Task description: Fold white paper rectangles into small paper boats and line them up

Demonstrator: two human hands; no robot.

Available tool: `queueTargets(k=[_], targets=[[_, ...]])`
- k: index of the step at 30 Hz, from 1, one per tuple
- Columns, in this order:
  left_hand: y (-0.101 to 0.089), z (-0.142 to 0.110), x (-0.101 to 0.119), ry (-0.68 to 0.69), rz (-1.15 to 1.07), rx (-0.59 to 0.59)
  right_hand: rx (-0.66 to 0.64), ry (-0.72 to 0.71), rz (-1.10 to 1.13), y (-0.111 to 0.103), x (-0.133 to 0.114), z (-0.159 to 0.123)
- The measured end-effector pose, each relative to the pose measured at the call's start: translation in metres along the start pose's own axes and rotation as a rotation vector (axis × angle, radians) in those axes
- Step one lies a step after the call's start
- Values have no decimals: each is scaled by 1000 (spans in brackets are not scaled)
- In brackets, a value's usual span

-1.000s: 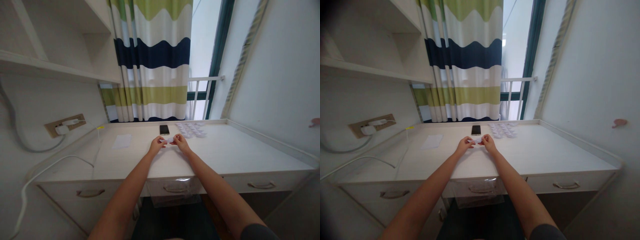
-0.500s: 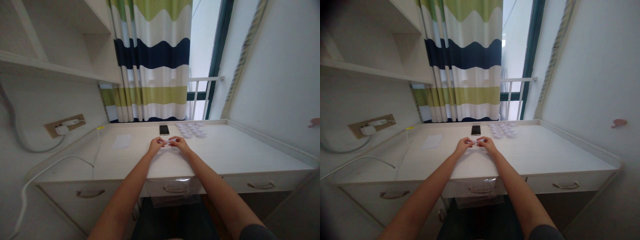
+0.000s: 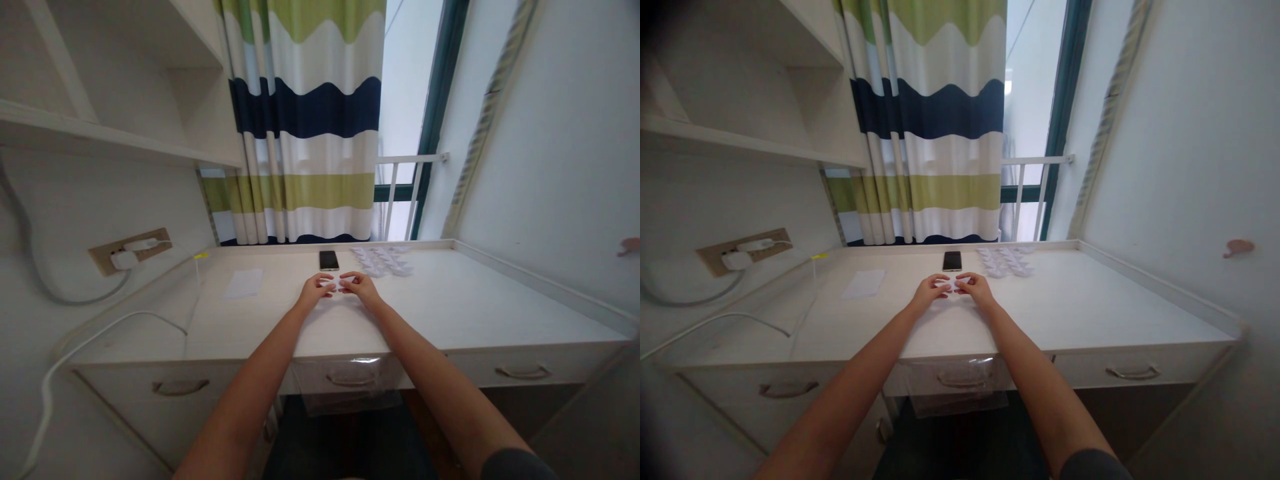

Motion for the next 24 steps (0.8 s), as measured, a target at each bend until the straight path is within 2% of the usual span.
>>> queueTargets(k=[3,8,15,20,24], targets=[[-1,2,0,18,22,20,-43,36,37,1,1,-1],[-2,2,2,51,43,49,-91,127,-26,1,0,-1],[0,0,-4,-60,73,-52,-61,56,-30,-1,-1,0],[-4,2,-5,-10,160,-41,-172,40,-55,4,-3,-3],[-5,2,-5,2,179,-88,-218,42,-139,5,-5,-6]])
Point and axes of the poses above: each hand's wrist, its own z-axis towards the middle knuckle, its own y-axis out of the palm, x = y × z, the point moved 2 cm from there along z, towards the middle knuckle, and after that the axes turned 4 degrees about -y, right-handed, at the moved point
